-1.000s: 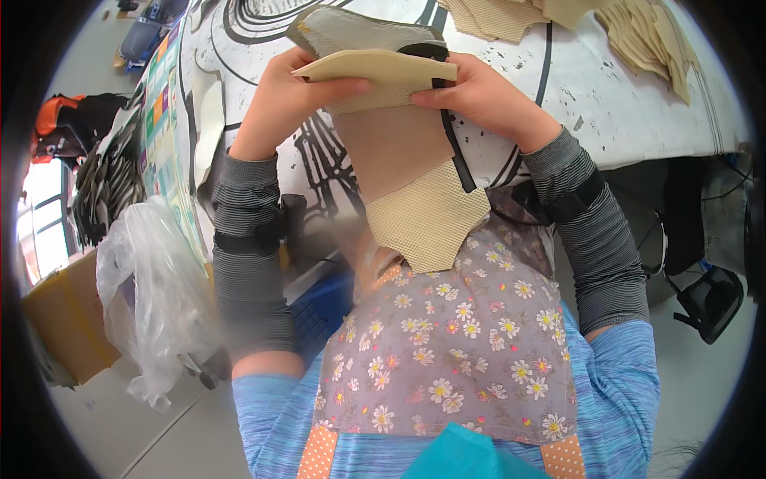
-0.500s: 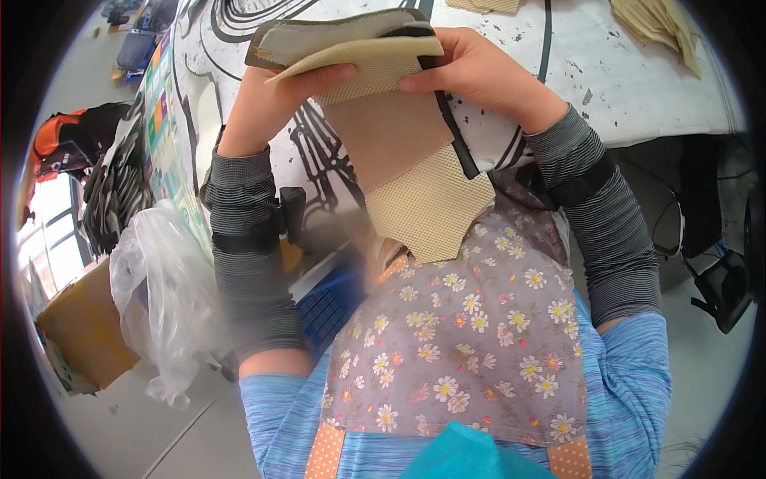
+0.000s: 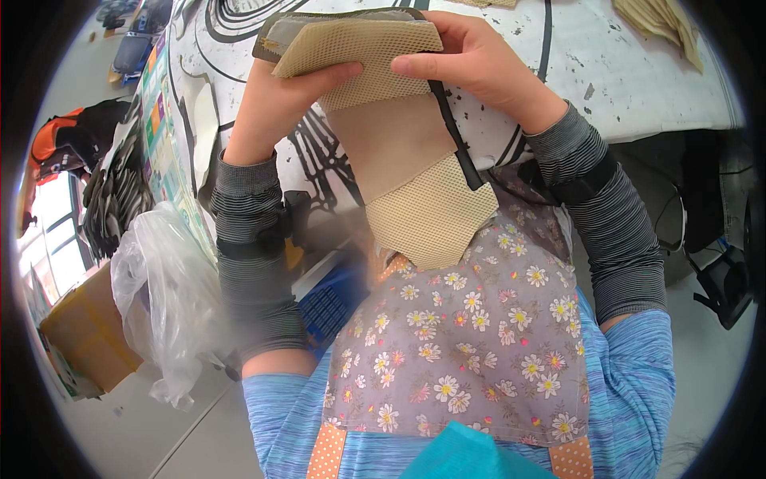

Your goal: Assembling and checking the alignment of various shoe upper components at a manufacturing workstation.

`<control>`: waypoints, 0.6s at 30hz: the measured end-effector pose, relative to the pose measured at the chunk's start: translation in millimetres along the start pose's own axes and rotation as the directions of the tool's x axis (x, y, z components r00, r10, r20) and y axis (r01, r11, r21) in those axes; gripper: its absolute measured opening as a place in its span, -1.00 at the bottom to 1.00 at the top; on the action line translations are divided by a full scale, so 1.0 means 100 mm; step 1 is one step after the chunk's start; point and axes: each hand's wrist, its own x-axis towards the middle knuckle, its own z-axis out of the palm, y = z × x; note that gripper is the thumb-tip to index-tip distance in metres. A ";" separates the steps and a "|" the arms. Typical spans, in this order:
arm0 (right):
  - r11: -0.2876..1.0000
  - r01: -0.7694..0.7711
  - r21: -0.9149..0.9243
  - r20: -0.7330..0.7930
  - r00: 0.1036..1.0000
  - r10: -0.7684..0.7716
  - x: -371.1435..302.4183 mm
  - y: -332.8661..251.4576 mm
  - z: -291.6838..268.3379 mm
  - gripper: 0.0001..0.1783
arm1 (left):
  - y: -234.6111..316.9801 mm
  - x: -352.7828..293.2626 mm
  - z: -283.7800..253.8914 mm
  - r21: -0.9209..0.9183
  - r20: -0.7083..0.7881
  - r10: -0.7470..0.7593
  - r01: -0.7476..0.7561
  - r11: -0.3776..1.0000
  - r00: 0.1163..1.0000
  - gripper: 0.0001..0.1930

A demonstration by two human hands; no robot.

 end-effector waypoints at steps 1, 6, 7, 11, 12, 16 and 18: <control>0.999 0.005 0.036 -0.006 1.000 -0.004 -0.01 -0.01 0.01 -0.54 | 0.01 0.00 0.00 0.012 -0.003 -0.009 0.009 1.000 1.000 -0.70; 1.000 0.023 0.010 -0.014 1.000 -0.023 0.02 0.05 -0.03 -0.61 | 0.01 0.00 0.02 0.030 -0.019 -0.010 0.011 0.999 1.000 -0.69; 0.999 0.052 -0.012 -0.030 0.998 -0.052 0.01 0.04 -0.02 -0.63 | 0.01 0.00 0.02 0.019 -0.014 -0.016 0.016 1.000 1.000 -0.68; 0.997 -0.023 -0.073 -0.033 0.999 0.020 0.02 0.07 -0.08 -0.67 | 0.00 0.02 0.01 -0.010 0.017 -0.014 0.014 1.000 1.000 -0.69; 0.996 0.012 -0.086 -0.047 0.999 -0.016 0.03 0.08 -0.07 -0.69 | 0.01 0.02 0.01 -0.010 0.018 -0.014 0.015 1.000 1.000 -0.69; 0.997 -0.010 -0.072 -0.052 0.999 0.006 0.03 0.14 -0.12 -0.73 | 0.04 0.00 -0.04 -0.097 -0.004 -0.066 0.066 0.993 0.998 -0.64; 0.995 -0.025 -0.092 -0.063 0.998 0.019 0.04 0.14 -0.13 -0.73 | 0.04 0.00 -0.04 -0.219 -0.030 -0.103 0.094 0.971 0.994 -0.61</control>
